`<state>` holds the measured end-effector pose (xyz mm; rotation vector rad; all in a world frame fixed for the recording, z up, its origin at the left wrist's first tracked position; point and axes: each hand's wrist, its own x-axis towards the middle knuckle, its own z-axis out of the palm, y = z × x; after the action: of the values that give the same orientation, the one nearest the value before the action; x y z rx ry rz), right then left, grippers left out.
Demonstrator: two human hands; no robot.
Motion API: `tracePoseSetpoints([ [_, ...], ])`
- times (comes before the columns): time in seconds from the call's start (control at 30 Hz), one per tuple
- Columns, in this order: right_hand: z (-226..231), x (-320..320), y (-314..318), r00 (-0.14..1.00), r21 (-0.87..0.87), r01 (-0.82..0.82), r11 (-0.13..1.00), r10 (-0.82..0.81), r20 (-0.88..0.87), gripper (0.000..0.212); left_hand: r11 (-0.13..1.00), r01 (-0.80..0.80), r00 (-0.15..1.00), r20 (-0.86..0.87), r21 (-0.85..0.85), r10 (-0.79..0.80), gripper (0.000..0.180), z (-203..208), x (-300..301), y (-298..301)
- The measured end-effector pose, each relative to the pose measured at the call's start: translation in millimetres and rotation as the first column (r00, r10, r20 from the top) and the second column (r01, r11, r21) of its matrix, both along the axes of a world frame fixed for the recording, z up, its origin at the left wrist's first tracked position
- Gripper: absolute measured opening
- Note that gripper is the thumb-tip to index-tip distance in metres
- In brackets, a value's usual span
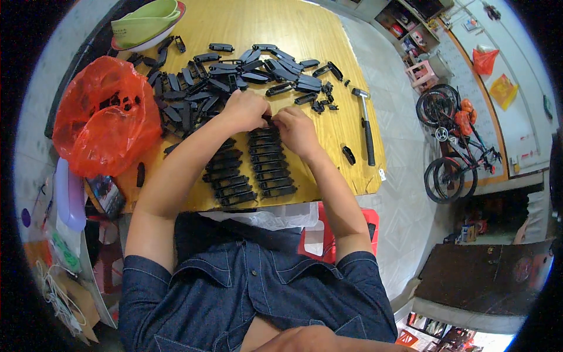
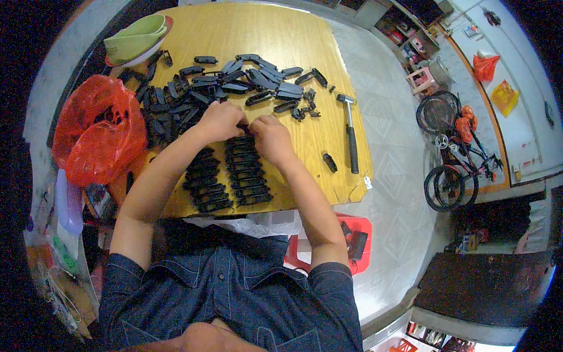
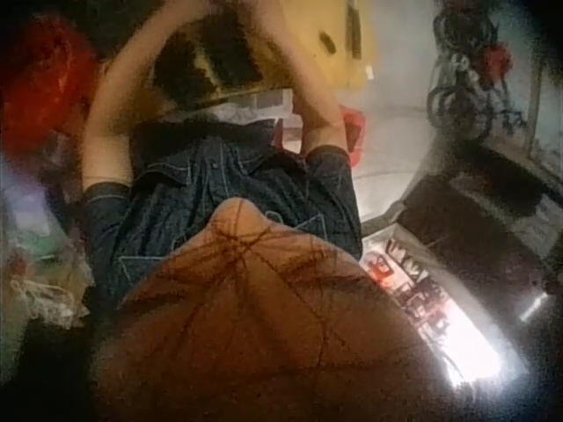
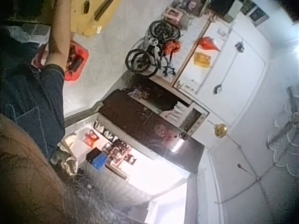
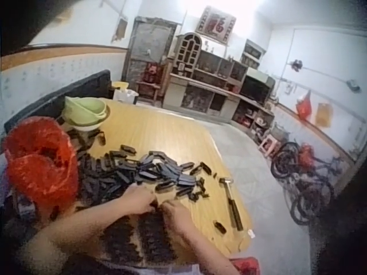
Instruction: The person sorts and assembles small black components on a wooden table, using a hammer to join them.
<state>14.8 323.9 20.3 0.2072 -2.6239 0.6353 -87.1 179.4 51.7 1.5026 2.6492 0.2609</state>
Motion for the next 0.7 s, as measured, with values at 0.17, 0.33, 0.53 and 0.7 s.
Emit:
tracePoseSetpoints([
  [0.17,18,3,-2,0.983,0.146,0.037,0.989,-0.062,0.174,0.017,0.999,0.020,1.000,0.011,-0.032,-0.019,0.021,0,-1,-2],
  [0.33,24,-1,-3,0.953,0.223,0.094,0.970,-0.152,0.261,0.025,0.998,0.006,0.998,-0.068,-0.059,-0.010,0.022,1,-2,-3],
  [0.53,33,-2,40,0.918,-0.204,0.374,0.905,-0.329,0.221,0.018,0.994,0.095,0.995,0.049,-0.062,-0.092,0.035,5,0,-11],
  [0.7,29,-13,14,0.838,0.119,0.422,0.899,-0.437,0.326,0.025,0.985,-0.094,0.987,0.141,0.148,0.073,0.030,2,-6,2],
])
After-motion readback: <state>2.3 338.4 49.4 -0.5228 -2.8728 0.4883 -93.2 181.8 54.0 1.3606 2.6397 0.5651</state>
